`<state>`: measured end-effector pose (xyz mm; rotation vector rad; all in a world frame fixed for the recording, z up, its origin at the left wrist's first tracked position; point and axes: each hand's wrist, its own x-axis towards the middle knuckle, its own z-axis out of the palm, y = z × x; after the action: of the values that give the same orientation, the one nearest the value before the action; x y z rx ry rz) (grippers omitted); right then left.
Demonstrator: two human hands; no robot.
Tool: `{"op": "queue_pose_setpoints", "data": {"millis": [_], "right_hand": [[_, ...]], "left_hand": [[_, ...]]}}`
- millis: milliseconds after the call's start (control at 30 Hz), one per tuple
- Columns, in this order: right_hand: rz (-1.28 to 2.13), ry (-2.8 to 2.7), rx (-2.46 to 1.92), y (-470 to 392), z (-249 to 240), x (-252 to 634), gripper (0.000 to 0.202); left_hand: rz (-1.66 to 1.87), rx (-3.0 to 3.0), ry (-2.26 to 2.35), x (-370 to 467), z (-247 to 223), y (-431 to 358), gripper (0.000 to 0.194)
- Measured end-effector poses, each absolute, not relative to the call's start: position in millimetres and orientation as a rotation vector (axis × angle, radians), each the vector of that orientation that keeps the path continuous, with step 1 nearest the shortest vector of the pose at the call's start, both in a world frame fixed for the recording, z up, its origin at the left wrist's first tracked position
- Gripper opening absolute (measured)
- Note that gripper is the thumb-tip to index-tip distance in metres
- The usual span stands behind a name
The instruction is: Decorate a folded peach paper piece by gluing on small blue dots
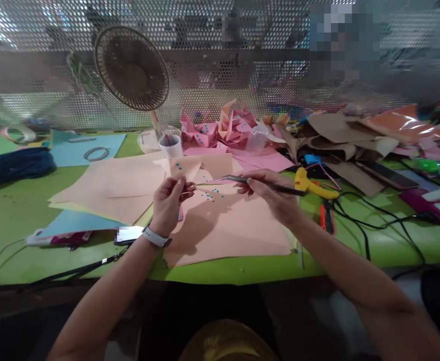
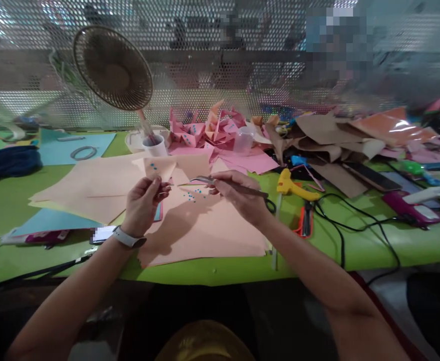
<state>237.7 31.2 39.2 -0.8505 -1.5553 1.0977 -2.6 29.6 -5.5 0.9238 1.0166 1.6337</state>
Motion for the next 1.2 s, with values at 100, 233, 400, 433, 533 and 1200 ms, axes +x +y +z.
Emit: {"op": "queue_pose_setpoints", "data": {"millis": [100, 233, 400, 433, 533, 1200], "right_hand": [[1.143, -1.566, -1.006, 50, 17, 244, 0.034], [1.028, -1.809, -1.095, 63, -3, 249, 0.032], [0.974, -1.873, -1.064, 62, -5, 249, 0.025], [1.033, -1.827, -1.055, 62, -6, 248, 0.027], [1.272, -1.641, -1.030, 62, -12, 243, 0.035], [1.112, -2.021, -1.232, 66, 23, 224, 0.017]], "left_hand": [[1.644, 0.908, 1.043, -2, -3, 29, 0.024], [1.646, 0.890, 1.079, -2, -2, 31, 0.025], [1.635, 0.882, 1.089, -2, -1, 31, 0.024], [1.632, 0.882, 1.087, -2, -1, 30, 0.024], [1.625, 0.880, 1.072, -1, -1, 30, 0.025], [1.603, 0.905, 1.008, -5, -7, 31, 0.021]]}}
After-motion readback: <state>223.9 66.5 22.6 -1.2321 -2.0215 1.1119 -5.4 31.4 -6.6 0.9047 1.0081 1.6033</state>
